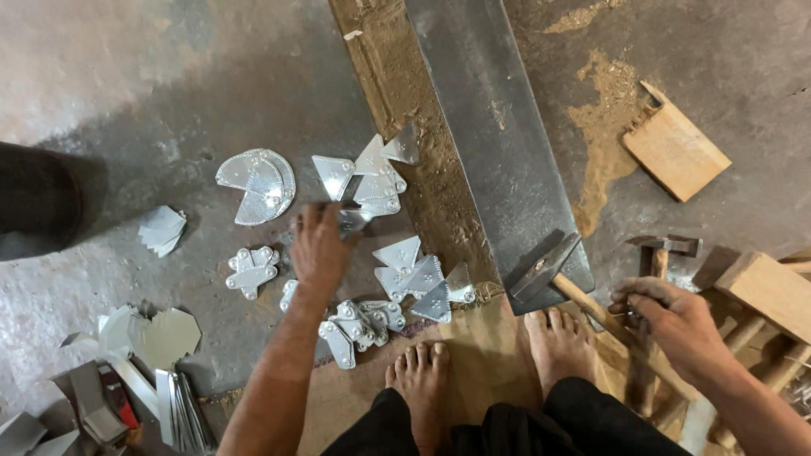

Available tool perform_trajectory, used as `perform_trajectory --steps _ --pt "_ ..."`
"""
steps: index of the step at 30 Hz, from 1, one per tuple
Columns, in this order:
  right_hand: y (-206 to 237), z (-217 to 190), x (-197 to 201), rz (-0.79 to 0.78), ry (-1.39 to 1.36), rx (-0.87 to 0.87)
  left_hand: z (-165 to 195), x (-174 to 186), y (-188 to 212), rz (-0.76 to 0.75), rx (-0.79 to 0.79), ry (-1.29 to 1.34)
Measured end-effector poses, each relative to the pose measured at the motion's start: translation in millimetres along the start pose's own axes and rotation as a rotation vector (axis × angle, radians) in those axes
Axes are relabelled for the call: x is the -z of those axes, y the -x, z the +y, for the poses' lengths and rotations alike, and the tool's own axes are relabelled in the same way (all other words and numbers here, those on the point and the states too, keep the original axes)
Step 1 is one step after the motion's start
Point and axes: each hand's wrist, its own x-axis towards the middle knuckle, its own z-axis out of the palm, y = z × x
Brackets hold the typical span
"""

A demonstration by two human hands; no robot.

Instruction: The person picks up small cut sheet-metal shapes one at a time from the floor, places each on a steel beam, and hammers it flat with a ball-peen hammer, setting finished pieces back on the pile. They occasionally reposition pieces and handle a second hammer while working through the batch.

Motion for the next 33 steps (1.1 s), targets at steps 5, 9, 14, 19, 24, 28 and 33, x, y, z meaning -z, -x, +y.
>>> perform_trajectory --steps 5,9,14,19,24,28,33 --pt "6 -45 0 0.069 0.057 -0.341 -3 -3 7 -0.071 0.012 0.113" --pt "8 -69 -11 0.014 -0.115 -0.255 33 -29 31 -0.083 -0.422 0.023" --pt "12 -95 -16 -0.02 0.122 -0.204 37 -27 34 -0.17 -0.304 0.156" --pt "15 -102 -19 -0.017 0.103 -0.199 19 0 36 -0.59 0.474 1.573" --pt "8 -97 -27 -0.051 0.058 -0.137 16 6 56 -0.6 0.563 1.942" --pt "4 -105 -31 -0.027 0.089 -0.197 6 0 58 -0.517 0.427 1.505" --pt "-3 -132 -40 -0.044 0.26 -0.072 -24 7 30 0.165 -0.008 0.142"
